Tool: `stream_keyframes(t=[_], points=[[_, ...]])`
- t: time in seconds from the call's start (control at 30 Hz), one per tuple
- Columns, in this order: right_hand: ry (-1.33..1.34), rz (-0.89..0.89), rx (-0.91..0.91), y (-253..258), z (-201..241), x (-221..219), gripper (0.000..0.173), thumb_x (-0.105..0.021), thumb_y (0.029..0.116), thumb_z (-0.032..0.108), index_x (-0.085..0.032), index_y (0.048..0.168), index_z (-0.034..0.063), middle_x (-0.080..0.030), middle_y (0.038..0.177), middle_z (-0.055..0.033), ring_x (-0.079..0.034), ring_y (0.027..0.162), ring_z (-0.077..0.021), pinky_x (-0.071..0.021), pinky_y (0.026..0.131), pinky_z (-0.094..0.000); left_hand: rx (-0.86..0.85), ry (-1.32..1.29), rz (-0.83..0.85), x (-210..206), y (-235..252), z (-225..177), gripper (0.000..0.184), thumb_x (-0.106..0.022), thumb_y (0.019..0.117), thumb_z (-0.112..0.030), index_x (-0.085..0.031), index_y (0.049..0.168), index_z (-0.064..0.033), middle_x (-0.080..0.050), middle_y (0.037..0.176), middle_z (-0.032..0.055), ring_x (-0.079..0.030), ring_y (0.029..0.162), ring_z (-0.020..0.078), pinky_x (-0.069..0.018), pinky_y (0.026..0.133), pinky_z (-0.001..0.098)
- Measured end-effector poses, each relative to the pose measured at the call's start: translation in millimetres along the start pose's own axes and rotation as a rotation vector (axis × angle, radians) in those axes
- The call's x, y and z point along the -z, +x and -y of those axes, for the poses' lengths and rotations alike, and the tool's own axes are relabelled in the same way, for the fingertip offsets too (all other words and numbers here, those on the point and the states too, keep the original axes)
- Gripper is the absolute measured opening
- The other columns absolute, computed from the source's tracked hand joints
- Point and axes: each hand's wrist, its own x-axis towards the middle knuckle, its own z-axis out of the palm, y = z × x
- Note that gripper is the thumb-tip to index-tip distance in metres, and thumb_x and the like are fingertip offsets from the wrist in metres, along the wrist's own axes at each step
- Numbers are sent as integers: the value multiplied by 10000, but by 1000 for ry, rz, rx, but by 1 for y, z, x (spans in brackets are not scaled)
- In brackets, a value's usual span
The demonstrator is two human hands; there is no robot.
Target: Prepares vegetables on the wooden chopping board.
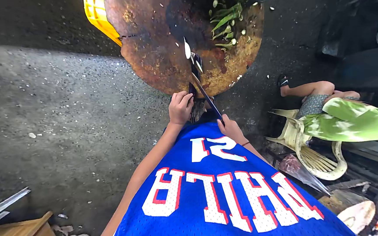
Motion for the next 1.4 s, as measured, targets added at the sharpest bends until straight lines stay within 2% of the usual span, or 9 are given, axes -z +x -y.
stream_keyframes(t=[0.2,0.27,0.37,0.47,0.6,0.7,0.8,0.9,1.4], points=[[17,-88,103,52,64,17,317,-432,1101,369,-547,1168,81,-628,740,-108,-678,666,-288,-565,584,-481,24,-9,3,-2,-1,0,153,-685,982,-164,-773,1069,-74,-726,1102,122,-670,999,276,-551,889,378],[7,-42,107,64,71,18,327,-419,1100,378,-554,1161,86,-638,763,-104,-685,711,-293,-570,641,-483,34,-10,11,-1,0,-1,142,-684,983,-156,-776,1064,-83,-729,1115,111,-671,1016,268,-551,902,372],[-5,-60,98,57,69,11,310,-433,1100,392,-524,1171,104,-610,718,-104,-665,633,-292,-548,540,-478,52,-41,22,0,0,-1,150,-670,973,-119,-779,1072,-88,-730,1138,114,-671,1045,276,-546,928,381],[5,-50,47,55,72,8,308,-420,1102,396,-509,1180,112,-611,716,-107,-666,631,-298,-543,531,-490,56,-69,24,-1,0,-1,144,-672,970,-114,-774,1066,-80,-731,1133,117,-672,1055,283,-549,937,392],[-10,8,-28,63,93,14,339,-407,1107,383,-492,1251,88,-657,787,-157,-711,726,-356,-575,595,-535,55,-84,43,2,-1,0,152,-677,978,-126,-778,1083,-82,-733,1150,113,-673,1060,275,-541,946,401],[86,51,-32,64,100,18,333,-450,1077,326,-540,1275,74,-696,869,-143,-716,781,-320,-602,676,-534,35,-80,127,14,-3,2,206,-661,998,-175,-765,1163,-110,-716,1216,118,-662,1157,278,-523,1033,448],[213,76,-36,71,82,20,383,-423,1090,367,-548,1353,119,-719,976,-151,-722,915,-330,-589,797,-565,13,-120,173,13,7,-6,196,-679,975,-146,-774,1105,-32,-718,1150,225,-678,1124,370,-531,1015,491],[266,84,22,74,73,24,366,-445,1093,343,-537,1336,85,-706,940,-163,-714,895,-351,-574,781,-576,4,-115,223,21,14,-12,211,-678,977,-122,-751,1093,38,-696,1143,285,-661,1128,427,-517,1018,509],[283,125,52,76,71,24,353,-413,1104,336,-516,1310,69,-684,918,-170,-704,893,-358,-565,773,-565,-43,-64,175,16,12,-5,178,-707,960,-113,-759,1059,25,-714,1085,250,-690,1034,373,-546,936,447]])
